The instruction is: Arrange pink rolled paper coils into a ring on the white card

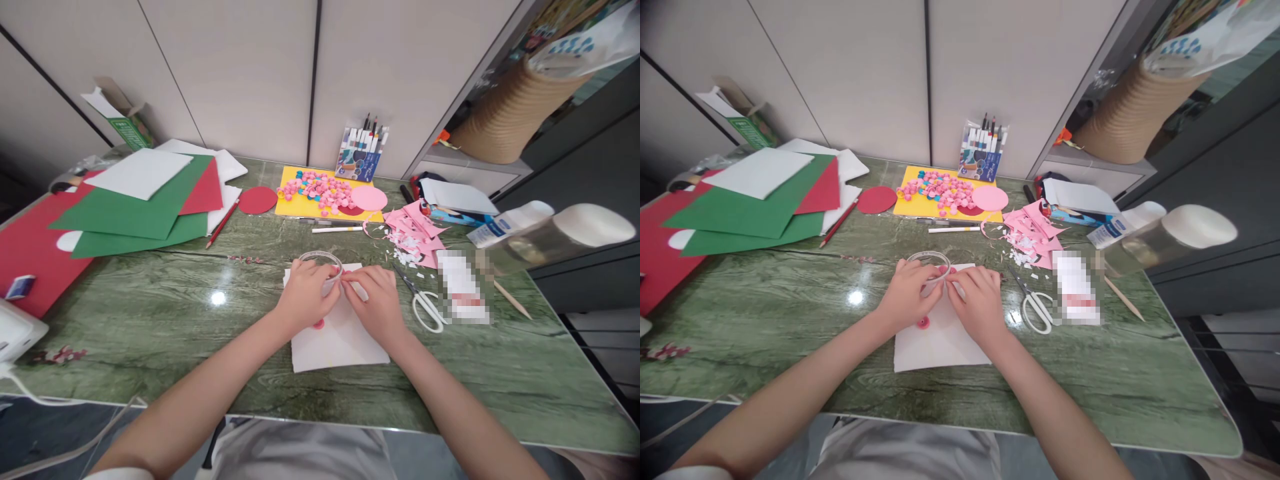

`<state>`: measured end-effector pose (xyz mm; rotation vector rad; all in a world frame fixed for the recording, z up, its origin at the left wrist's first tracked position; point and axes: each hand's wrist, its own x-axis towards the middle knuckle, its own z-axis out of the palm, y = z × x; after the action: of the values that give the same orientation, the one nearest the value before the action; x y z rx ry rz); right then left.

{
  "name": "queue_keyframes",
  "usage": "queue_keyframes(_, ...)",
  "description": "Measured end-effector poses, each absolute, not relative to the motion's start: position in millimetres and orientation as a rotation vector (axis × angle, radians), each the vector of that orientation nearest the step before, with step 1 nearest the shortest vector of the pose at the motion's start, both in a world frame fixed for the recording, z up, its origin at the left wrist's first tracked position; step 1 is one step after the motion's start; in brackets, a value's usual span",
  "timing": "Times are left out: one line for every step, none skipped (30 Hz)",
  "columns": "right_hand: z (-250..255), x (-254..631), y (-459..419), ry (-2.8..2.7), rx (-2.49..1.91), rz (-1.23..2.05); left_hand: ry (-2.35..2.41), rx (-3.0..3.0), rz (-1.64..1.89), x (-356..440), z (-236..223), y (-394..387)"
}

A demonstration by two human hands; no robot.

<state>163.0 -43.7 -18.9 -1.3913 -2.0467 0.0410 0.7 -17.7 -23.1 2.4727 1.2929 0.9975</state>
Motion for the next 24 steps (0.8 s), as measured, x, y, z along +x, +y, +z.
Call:
queue_keyframes(-19, 163, -44, -2.048, -1.395, 0.042, 1.282, 2.472, 1.000, 0, -23, -18)
queue_keyframes(-19, 163, -44, -2.046, -1.404, 0.044, 1.275, 2.479, 1.003, 0, -23, -18)
queue_keyframes(-19, 162, -44, -2.043, -1.416, 0.048, 1.274, 2.491, 1.012, 0, -23, -18)
queue_keyframes(-18, 162, -45, -2.035, -1.429, 0.054, 1.276, 2.506, 1.026, 0, -23, -18)
queue_keyframes(-18, 161, -45, -2.026, -1.441, 0.061, 1.275, 2.525, 1.051, 0, -24, -18)
queue_keyframes(-18, 161, -45, -2.014, -1.448, 0.067, 1.271, 2.545, 1.084, 1, -24, -18)
queue_keyframes(-17, 161, -46, -2.001, -1.449, 0.076, 1.266, 2.565, 1.119, 1, -25, -18)
queue_keyframes(-16, 160, -46, -1.989, -1.443, 0.087, 1.258, 2.586, 1.154, 2, -26, -18)
queue_keyframes(-16, 160, -47, -1.976, -1.436, 0.100, 1.250, 2.606, 1.186, 2, -27, -18)
queue_keyframes(-15, 160, -47, -1.963, -1.428, 0.114, 1.243, 2.626, 1.210, 2, -28, -18)
queue_keyframes(-14, 160, -47, -1.950, -1.421, 0.130, 1.236, 2.647, 1.232, 3, -28, -17)
queue_keyframes(-13, 160, -48, -1.936, -1.416, 0.147, 1.228, 2.669, 1.255, 3, -29, -17)
queue_keyframes(-12, 160, -48, -1.923, -1.415, 0.168, 1.222, 2.689, 1.286, 3, -28, -17)
queue_keyframes(-11, 160, -49, -1.910, -1.415, 0.195, 1.212, 2.711, 1.326, 3, -28, -17)
queue_keyframes(-10, 160, -49, -1.898, -1.414, 0.227, 1.201, 2.736, 1.375, 2, -27, -17)
queue_keyframes(-9, 160, -50, -1.886, -1.411, 0.263, 1.185, 2.764, 1.433, 2, -27, -16)
queue_keyframes(-8, 160, -50, -1.875, -1.407, 0.299, 1.162, 2.797, 1.488, 1, -25, -16)
queue_keyframes(-7, 159, -50, -1.867, -1.403, 0.330, 1.130, 2.832, 1.531, 0, -24, -15)
queue_keyframes(-5, 159, -51, -1.860, -1.397, 0.354, 1.093, 2.866, 1.562, 0, -23, -15)
queue_keyframes(-4, 159, -51, -1.855, -1.390, 0.371, 1.059, 2.898, 1.580, -1, -23, -15)
queue_keyframes(-3, 159, -51, -1.850, -1.381, 0.388, 1.029, 2.927, 1.591, -2, -22, -14)
queue_keyframes(-2, 158, -52, -1.843, -1.370, 0.406, 1.005, 2.954, 1.600, -3, -21, -14)
queue_keyframes(-2, 157, -52, -1.830, -1.358, 0.426, 0.986, 2.977, 1.615, -3, -21, -14)
queue_keyframes(-2, 157, -53, -1.812, -1.347, 0.452, 0.969, 2.994, 1.642, -4, -21, -14)
